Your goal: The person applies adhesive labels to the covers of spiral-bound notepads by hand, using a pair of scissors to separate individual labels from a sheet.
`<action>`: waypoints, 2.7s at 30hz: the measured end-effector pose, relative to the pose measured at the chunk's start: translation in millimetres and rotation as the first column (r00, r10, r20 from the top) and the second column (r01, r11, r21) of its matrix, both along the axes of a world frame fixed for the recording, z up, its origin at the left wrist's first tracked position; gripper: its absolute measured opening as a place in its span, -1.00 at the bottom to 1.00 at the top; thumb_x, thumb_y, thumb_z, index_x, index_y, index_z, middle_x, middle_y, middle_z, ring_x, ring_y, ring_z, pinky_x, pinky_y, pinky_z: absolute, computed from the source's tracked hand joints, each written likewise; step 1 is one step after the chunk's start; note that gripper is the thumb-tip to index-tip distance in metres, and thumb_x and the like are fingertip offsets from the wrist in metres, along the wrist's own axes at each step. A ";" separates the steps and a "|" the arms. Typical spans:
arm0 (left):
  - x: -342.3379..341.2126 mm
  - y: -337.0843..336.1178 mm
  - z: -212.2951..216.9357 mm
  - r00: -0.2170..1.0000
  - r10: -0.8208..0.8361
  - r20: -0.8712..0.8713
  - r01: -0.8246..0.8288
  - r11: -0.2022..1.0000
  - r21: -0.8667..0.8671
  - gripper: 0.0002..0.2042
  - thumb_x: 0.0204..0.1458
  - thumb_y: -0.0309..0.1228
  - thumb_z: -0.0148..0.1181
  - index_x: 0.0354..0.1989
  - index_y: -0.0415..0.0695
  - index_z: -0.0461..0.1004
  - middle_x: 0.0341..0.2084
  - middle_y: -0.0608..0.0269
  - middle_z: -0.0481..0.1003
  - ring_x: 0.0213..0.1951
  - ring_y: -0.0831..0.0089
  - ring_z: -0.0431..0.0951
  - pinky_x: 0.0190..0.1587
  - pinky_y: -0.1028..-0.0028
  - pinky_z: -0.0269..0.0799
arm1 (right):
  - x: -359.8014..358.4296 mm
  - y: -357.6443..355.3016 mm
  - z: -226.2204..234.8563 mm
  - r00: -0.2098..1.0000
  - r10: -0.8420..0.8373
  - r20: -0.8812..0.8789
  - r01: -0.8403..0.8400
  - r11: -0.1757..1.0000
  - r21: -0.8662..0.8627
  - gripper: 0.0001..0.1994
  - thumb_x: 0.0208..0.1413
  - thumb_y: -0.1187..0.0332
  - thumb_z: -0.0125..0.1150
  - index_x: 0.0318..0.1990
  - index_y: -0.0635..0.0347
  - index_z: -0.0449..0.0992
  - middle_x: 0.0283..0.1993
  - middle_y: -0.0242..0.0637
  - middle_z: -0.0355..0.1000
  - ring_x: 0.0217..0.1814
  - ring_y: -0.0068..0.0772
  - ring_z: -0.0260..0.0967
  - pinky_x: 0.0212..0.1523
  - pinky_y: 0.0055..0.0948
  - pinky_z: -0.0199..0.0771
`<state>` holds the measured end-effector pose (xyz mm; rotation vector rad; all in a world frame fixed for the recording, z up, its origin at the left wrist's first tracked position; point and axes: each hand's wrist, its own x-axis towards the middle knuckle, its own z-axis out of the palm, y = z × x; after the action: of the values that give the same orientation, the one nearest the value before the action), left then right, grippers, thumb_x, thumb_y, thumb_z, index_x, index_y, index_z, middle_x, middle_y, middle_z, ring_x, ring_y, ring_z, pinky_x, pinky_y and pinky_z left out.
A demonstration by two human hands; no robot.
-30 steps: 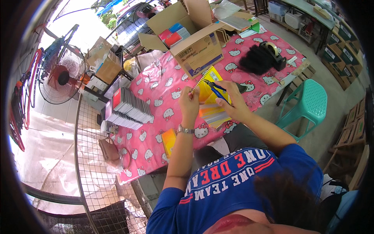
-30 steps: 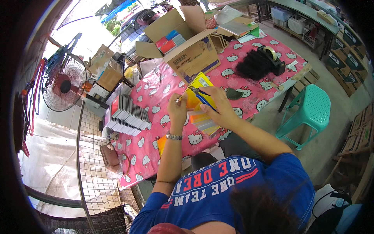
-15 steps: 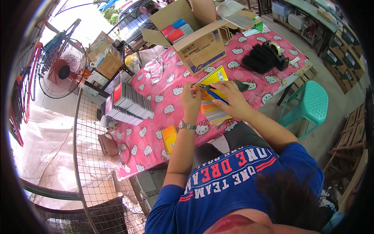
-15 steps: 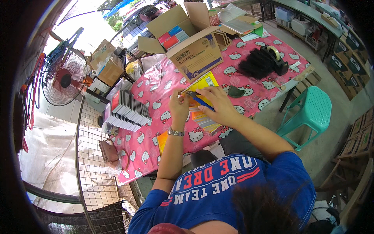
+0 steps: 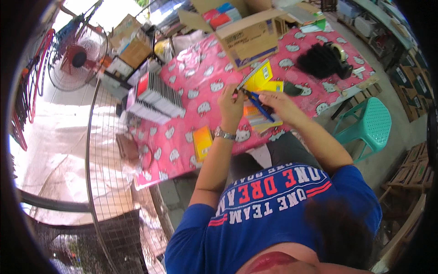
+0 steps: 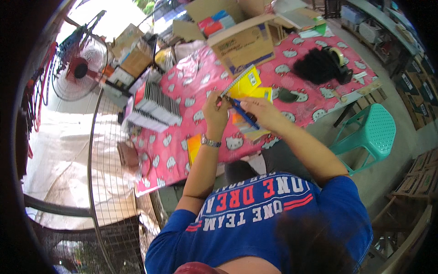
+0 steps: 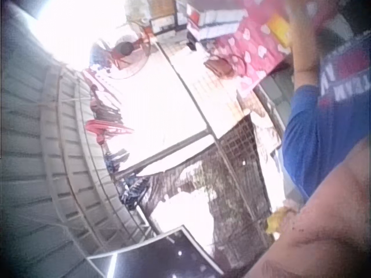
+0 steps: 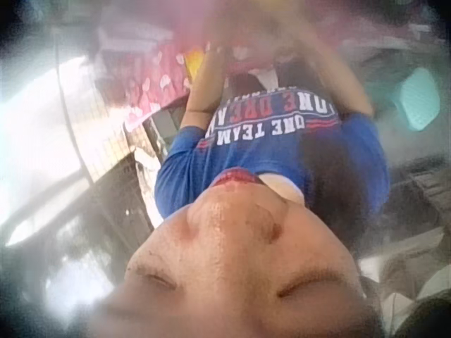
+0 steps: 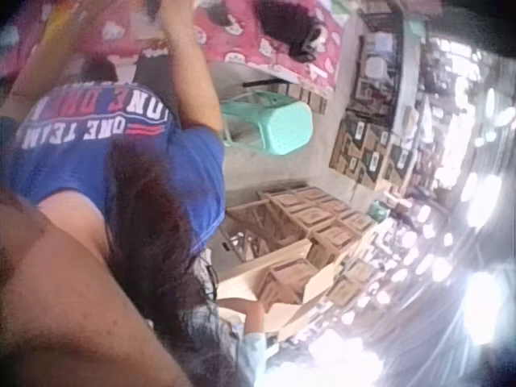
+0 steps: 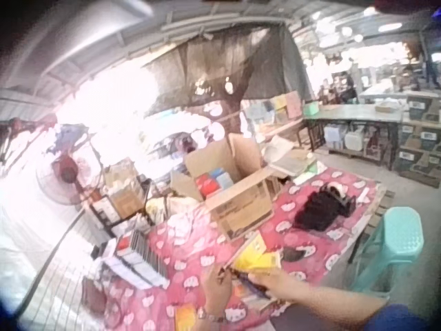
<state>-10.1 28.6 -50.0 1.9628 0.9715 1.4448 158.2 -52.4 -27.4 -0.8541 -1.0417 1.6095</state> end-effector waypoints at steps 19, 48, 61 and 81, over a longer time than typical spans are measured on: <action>-142.4 -62.5 -57.9 0.524 0.576 -0.627 -0.599 0.773 0.210 -0.74 -0.07 -0.39 0.23 -0.19 -0.19 0.47 -0.06 -0.05 0.41 -0.03 0.00 0.41 -0.03 0.14 0.36 | 170.0 114.4 -207.3 -0.268 -0.764 0.586 0.263 0.527 0.808 -0.78 -0.04 0.33 0.18 -0.21 0.13 0.45 -0.20 -0.18 0.37 -0.10 -0.02 0.35 -0.15 -0.10 0.40; 42.2 19.4 35.6 0.775 -0.104 -0.623 0.331 0.907 0.261 -0.81 0.09 -0.36 0.12 -0.17 -0.15 0.44 -0.33 0.10 0.48 -0.20 0.11 0.43 -0.04 0.20 0.23 | 106.0 49.8 -24.5 0.748 -0.471 0.468 0.110 0.783 0.612 -0.71 0.10 0.31 0.24 0.00 0.04 0.58 -0.20 -0.28 0.42 -0.16 -0.43 0.41 -0.13 -0.44 0.41; 37.5 -0.3 41.7 0.753 -0.071 -0.654 0.283 0.933 0.224 -0.82 0.11 -0.35 0.12 -0.17 -0.15 0.46 -0.27 0.13 0.52 -0.19 0.16 0.45 -0.04 0.26 0.22 | 82.2 22.2 -0.4 0.633 -0.553 0.542 -0.001 0.700 0.714 -0.80 0.09 0.43 0.22 -0.11 0.09 0.60 -0.25 -0.26 0.39 -0.18 -0.30 0.42 -0.14 -0.35 0.44; 55.6 -5.7 30.2 0.740 0.063 -0.669 0.228 0.913 0.338 -0.79 0.15 -0.30 0.06 -0.12 -0.11 0.43 -0.28 0.17 0.50 -0.16 0.18 0.44 -0.01 0.23 0.17 | 85.5 21.9 11.1 0.453 -0.642 0.618 -0.128 0.639 0.758 -0.78 0.02 0.40 0.23 -0.14 0.08 0.54 -0.17 -0.20 0.42 -0.13 -0.14 0.42 -0.16 -0.21 0.41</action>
<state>45.5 23.0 -19.9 2.9139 0.8782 0.9130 243.7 -30.5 -16.3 -1.1941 -1.9394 0.1950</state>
